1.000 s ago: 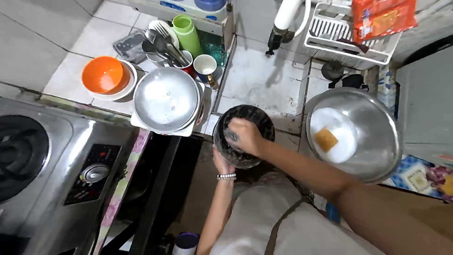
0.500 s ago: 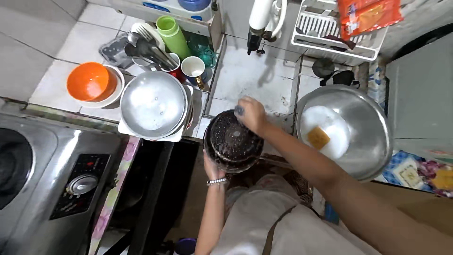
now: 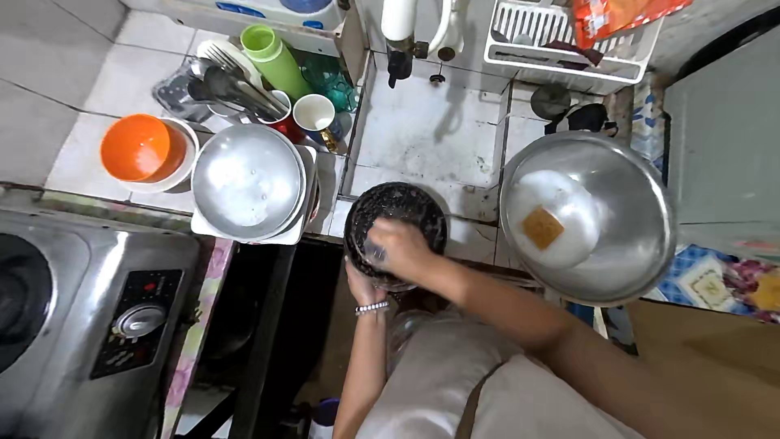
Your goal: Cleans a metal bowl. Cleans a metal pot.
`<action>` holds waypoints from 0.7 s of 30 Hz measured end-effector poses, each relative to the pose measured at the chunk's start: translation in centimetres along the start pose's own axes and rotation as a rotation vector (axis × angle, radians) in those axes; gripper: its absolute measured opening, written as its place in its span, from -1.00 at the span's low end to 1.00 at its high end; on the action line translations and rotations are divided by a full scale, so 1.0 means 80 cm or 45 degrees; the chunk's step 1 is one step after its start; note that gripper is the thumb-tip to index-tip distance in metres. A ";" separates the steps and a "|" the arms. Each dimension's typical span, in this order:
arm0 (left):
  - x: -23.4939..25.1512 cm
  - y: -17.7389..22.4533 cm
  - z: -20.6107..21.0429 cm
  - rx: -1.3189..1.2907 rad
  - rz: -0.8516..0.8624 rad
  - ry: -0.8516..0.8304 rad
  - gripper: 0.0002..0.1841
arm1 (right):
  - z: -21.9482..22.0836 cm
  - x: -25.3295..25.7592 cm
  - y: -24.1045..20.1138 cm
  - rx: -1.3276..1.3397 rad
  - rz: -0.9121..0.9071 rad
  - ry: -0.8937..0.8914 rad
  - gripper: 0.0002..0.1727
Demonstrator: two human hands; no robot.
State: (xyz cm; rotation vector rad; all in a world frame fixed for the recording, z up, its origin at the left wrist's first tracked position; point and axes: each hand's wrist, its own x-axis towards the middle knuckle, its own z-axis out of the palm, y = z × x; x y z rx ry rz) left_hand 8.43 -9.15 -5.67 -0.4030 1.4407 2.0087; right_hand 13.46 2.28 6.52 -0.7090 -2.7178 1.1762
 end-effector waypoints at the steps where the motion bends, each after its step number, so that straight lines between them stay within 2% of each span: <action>1: 0.001 0.001 0.002 -0.006 0.006 0.003 -0.41 | -0.018 0.013 0.016 -0.049 0.065 -0.024 -0.74; 4: -0.001 0.000 0.003 -0.015 0.014 -0.007 -0.42 | -0.050 0.024 0.060 -0.191 0.210 0.205 -0.74; 8: -0.007 0.004 0.016 -0.009 -0.003 0.043 -0.43 | -0.007 -0.022 0.019 -0.017 0.031 0.265 -0.80; 11: -0.009 0.003 0.015 -0.048 -0.012 0.003 -0.41 | -0.054 -0.023 0.061 -0.070 0.315 0.206 -0.75; 13: -0.008 0.003 0.017 -0.076 -0.007 0.034 -0.41 | -0.060 -0.022 0.063 -0.156 0.353 0.285 -0.75; 15: -0.007 0.002 0.018 -0.057 -0.011 0.054 -0.41 | -0.033 -0.032 0.028 -0.091 0.234 0.266 -0.76; 17: -0.008 -0.001 0.015 -0.051 -0.028 0.044 -0.40 | -0.010 -0.046 0.026 -0.001 0.083 0.317 -0.81; 19: -0.008 -0.004 0.014 -0.054 -0.028 0.018 -0.40 | -0.039 -0.047 0.051 0.023 0.255 0.214 -0.77; 21: -0.010 -0.004 0.015 -0.053 -0.021 0.014 -0.40 | -0.060 -0.046 0.067 -0.093 0.383 0.253 -0.76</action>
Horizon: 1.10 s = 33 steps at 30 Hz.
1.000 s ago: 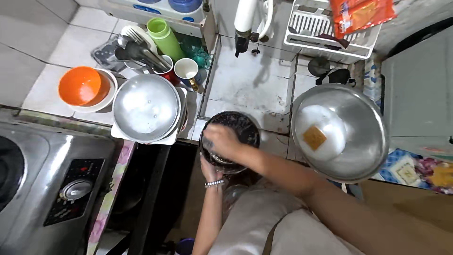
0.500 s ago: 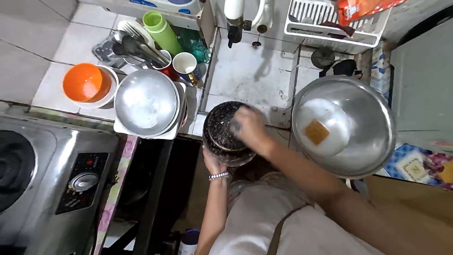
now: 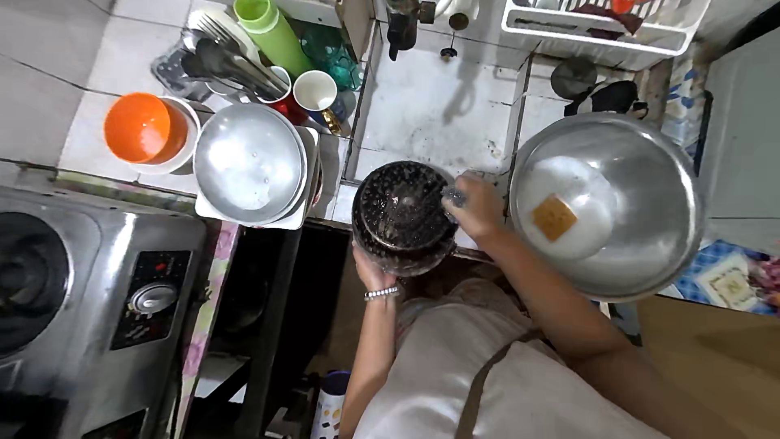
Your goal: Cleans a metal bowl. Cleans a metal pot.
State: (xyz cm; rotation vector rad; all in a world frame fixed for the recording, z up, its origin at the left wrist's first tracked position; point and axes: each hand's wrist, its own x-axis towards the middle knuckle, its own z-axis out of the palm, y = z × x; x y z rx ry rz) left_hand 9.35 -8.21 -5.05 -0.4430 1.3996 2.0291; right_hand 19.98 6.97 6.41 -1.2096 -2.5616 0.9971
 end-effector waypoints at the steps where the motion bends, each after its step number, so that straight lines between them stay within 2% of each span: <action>1: 0.001 0.000 0.001 0.000 0.009 0.007 -0.40 | 0.001 -0.002 -0.010 -0.043 0.001 -0.011 -0.75; 2: 0.003 0.000 0.001 0.003 0.016 0.011 -0.40 | 0.010 -0.010 -0.026 -0.033 -0.053 -0.024 -0.77; 4: 0.002 0.002 0.004 0.029 0.023 0.011 -0.41 | 0.038 -0.023 -0.041 0.083 -0.320 0.081 -0.84; 5: 0.001 0.003 0.003 0.036 0.025 0.000 -0.41 | 0.034 -0.018 -0.035 0.139 -0.323 0.031 -0.84; 7: 0.001 0.005 0.004 0.017 0.016 -0.014 -0.41 | 0.003 0.012 -0.005 0.103 -0.131 -0.100 -0.75; 9: -0.001 0.006 0.006 -0.003 0.017 0.006 -0.42 | -0.010 0.029 0.008 -0.001 -0.058 -0.047 -0.74; 10: 0.001 0.006 0.007 -0.014 0.022 0.009 -0.42 | -0.007 0.025 -0.006 -0.030 -0.088 -0.090 -0.74; 13: 0.004 -0.001 -0.001 -0.003 0.010 0.025 -0.41 | 0.034 0.004 -0.044 0.119 -0.454 -0.159 -0.83; 15: 0.006 -0.001 0.000 -0.017 -0.004 0.019 -0.40 | 0.029 0.038 -0.027 0.104 -0.445 -0.174 -0.79; 18: 0.003 0.003 0.003 -0.017 -0.015 0.042 -0.41 | 0.013 0.084 -0.001 -0.119 -0.382 0.000 -0.73; 22: -0.001 0.008 0.009 -0.024 -0.036 0.064 -0.40 | 0.041 0.034 -0.045 0.100 -0.700 -0.104 -0.79; 24: -0.003 0.015 0.016 -0.037 -0.085 0.081 -0.40 | 0.029 0.064 -0.029 0.020 -0.622 -0.196 -0.77; 26: -0.008 0.021 0.023 -0.054 -0.113 0.128 -0.41 | 0.011 0.107 -0.007 -0.079 -0.469 -0.198 -0.74; 27: -0.008 0.023 0.025 -0.060 -0.111 0.166 -0.43 | 0.009 0.108 -0.009 -0.093 -0.460 -0.179 -0.75; 30: -0.001 0.017 0.018 -0.074 -0.090 0.174 -0.43 | 0.031 0.071 -0.041 -0.037 -0.777 -0.125 -0.76; 31: 0.000 0.017 0.015 -0.045 -0.091 0.182 -0.43 | 0.036 0.075 -0.043 -0.021 -0.799 -0.178 -0.75; 33: -0.002 0.024 0.022 0.015 -0.104 0.227 -0.44 | 0.028 0.119 -0.037 -0.099 -0.625 -0.261 -0.72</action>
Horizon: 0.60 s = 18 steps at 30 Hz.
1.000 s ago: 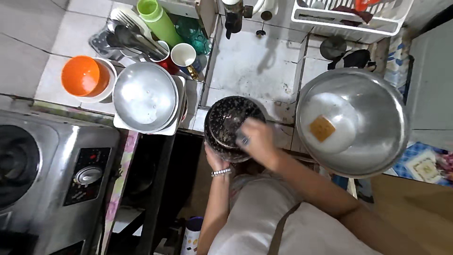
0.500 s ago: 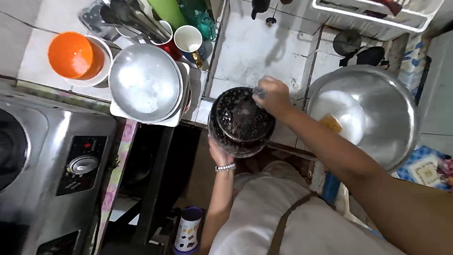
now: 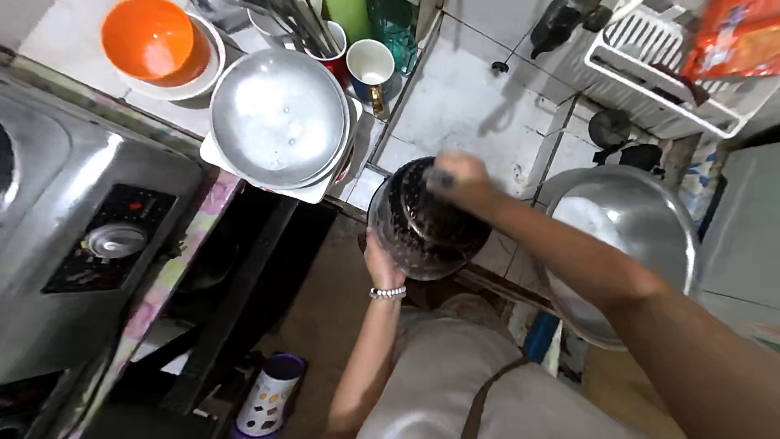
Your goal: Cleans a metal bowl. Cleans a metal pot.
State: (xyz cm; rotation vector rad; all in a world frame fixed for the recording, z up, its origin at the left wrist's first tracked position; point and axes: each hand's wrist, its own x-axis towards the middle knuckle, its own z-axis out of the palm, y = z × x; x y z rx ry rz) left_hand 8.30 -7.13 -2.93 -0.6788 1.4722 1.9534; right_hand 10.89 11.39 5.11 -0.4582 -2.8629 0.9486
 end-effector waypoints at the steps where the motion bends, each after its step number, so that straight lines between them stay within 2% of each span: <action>1: -0.004 0.001 0.004 0.029 -0.001 0.042 -0.45 | -0.007 0.015 0.014 -0.032 0.085 0.010 -0.71; 3: -0.005 0.002 0.007 0.065 -0.010 0.090 -0.46 | -0.004 0.018 0.007 -0.089 0.016 0.116 -0.73; 6: 0.000 -0.005 -0.001 0.146 -0.028 0.115 -0.44 | 0.020 -0.002 -0.028 0.009 -0.307 0.175 -0.76; 7: -0.001 -0.006 -0.003 0.174 -0.039 0.120 -0.43 | 0.018 0.005 -0.018 0.010 -0.250 0.132 -0.75; 9: -0.004 -0.005 -0.001 0.177 -0.052 0.121 -0.43 | -0.002 0.037 0.010 -0.095 0.075 -0.002 -0.70; 10: -0.006 -0.005 -0.001 0.152 -0.053 0.109 -0.44 | -0.008 0.047 0.014 -0.152 0.163 -0.025 -0.69; 11: -0.004 -0.006 0.001 0.122 -0.045 0.114 -0.44 | -0.010 0.049 0.001 -0.171 0.176 -0.034 -0.69; 14: 0.001 -0.011 -0.005 0.051 -0.044 0.124 -0.44 | 0.017 0.031 -0.032 -0.067 -0.087 0.031 -0.74; 18: -0.008 -0.010 0.003 0.045 -0.030 0.062 -0.45 | -0.002 0.058 0.014 -0.139 0.210 0.015 -0.66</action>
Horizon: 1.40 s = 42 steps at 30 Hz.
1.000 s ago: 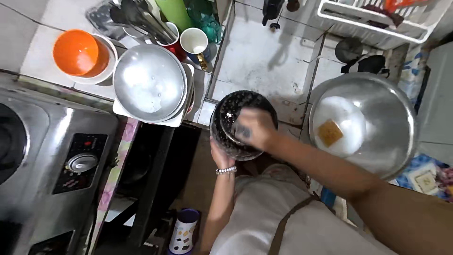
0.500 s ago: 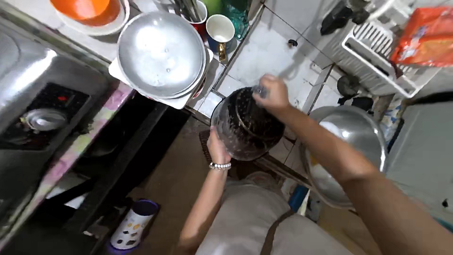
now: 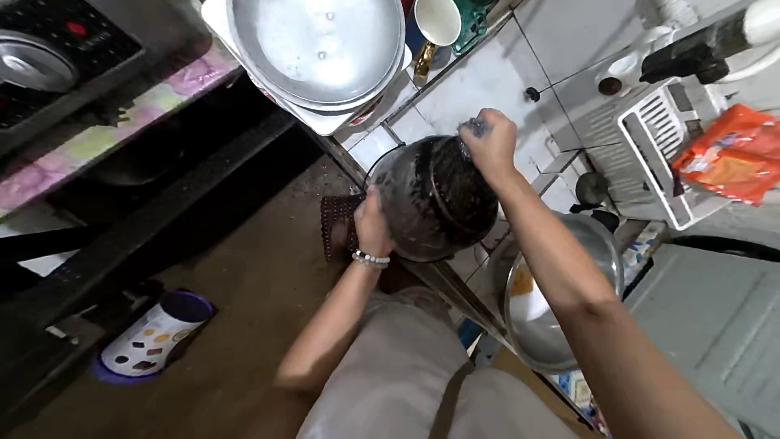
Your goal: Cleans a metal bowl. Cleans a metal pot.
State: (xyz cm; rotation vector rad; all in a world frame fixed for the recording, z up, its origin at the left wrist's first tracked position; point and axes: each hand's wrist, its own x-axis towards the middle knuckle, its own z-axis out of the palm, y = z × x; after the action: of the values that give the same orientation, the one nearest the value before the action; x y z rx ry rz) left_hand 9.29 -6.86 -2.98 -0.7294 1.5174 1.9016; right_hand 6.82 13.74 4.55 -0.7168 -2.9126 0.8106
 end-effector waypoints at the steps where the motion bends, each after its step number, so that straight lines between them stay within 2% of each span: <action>1: 0.000 0.002 0.003 0.020 0.009 0.013 -0.44 | -0.001 -0.006 -0.010 0.023 -0.015 0.018 -0.68; 4: 0.008 -0.004 0.005 -0.007 -0.010 0.037 -0.42 | 0.028 -0.037 -0.047 0.240 -0.396 0.156 -0.74; 5: 0.009 -0.008 0.002 -0.014 -0.015 0.023 -0.41 | 0.030 -0.033 -0.044 0.253 -0.383 0.123 -0.74; 8: 0.005 -0.007 0.005 0.066 0.015 0.034 -0.41 | 0.011 0.019 -0.018 0.041 -0.028 -0.037 -0.67; 9: 0.004 -0.004 0.007 0.109 0.020 0.064 -0.40 | 0.006 0.020 -0.021 0.009 0.024 -0.061 -0.68; 11: 0.008 0.000 0.010 0.131 0.003 0.145 -0.39 | 0.009 -0.007 -0.049 0.049 -0.146 -0.035 -0.72; 13: 0.012 -0.007 0.006 0.096 -0.002 0.163 -0.40 | 0.025 -0.028 -0.045 0.125 -0.321 0.075 -0.74; 14: 0.011 -0.012 0.003 0.095 -0.004 0.159 -0.41 | 0.022 -0.025 -0.028 0.112 -0.242 0.069 -0.72; 16: 0.009 -0.014 0.003 0.104 0.007 0.146 -0.40 | 0.004 0.003 0.011 0.017 0.098 0.019 -0.65; 17: 0.009 -0.012 0.004 0.101 0.020 0.146 -0.41 | -0.001 0.007 0.016 -0.002 0.181 0.025 -0.64; 18: 0.013 -0.012 0.006 0.085 0.033 0.154 -0.42 | -0.002 0.001 0.005 0.005 0.155 0.049 -0.65; 21: 0.016 -0.019 0.004 0.047 0.016 0.168 -0.44 | 0.030 -0.049 -0.023 0.139 -0.319 0.254 -0.72; 22: 0.014 -0.020 0.002 0.046 0.005 0.157 -0.43 | 0.031 -0.050 -0.012 0.170 -0.319 0.240 -0.72; 25: 0.009 -0.018 0.006 0.058 0.028 0.157 -0.41 | 0.000 -0.016 0.027 0.075 0.191 0.080 -0.67; 26: 0.011 -0.018 0.008 0.057 0.038 0.160 -0.42 | -0.004 -0.016 0.020 0.059 0.238 0.064 -0.67; 27: 0.013 -0.020 0.008 0.055 0.047 0.158 -0.43 | -0.004 -0.026 0.001 0.072 0.155 0.064 -0.67; 30: 0.013 -0.021 0.005 0.047 0.057 0.128 -0.43 | 0.028 -0.062 -0.044 0.206 -0.391 0.161 -0.73; 31: 0.013 -0.022 0.003 0.028 0.054 0.110 -0.41 | 0.025 -0.055 -0.042 0.201 -0.388 0.067 -0.74; 33: 0.013 -0.025 0.003 -0.031 0.051 0.083 -0.41 | 0.002 -0.011 -0.026 0.086 -0.095 -0.164 -0.70; 35: 0.014 -0.030 0.002 -0.053 0.045 0.101 -0.41 | -0.006 0.012 -0.022 0.020 0.107 -0.221 -0.70; 37: 0.020 -0.033 0.003 -0.047 0.051 0.148 -0.43 | 0.000 -0.015 -0.060 0.025 -0.041 -0.252 -0.68; 39: 0.021 -0.034 0.001 -0.026 0.050 0.149 -0.44 | 0.024 -0.051 -0.072 0.031 -0.335 -0.124 -0.72; 40: 0.019 -0.034 -0.001 -0.017 0.045 0.126 -0.43 | 0.022 -0.052 -0.062 0.015 -0.323 -0.116 -0.71; 42: 0.020 -0.036 -0.001 -0.031 0.048 0.109 -0.41 | -0.002 -0.025 -0.022 -0.087 -0.012 -0.150 -0.65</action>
State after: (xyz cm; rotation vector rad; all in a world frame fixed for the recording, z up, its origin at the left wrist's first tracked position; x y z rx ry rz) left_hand 10.33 -6.28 -6.02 -0.8079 1.5721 1.9421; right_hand 7.87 11.59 5.78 -0.6818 -3.0596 0.7821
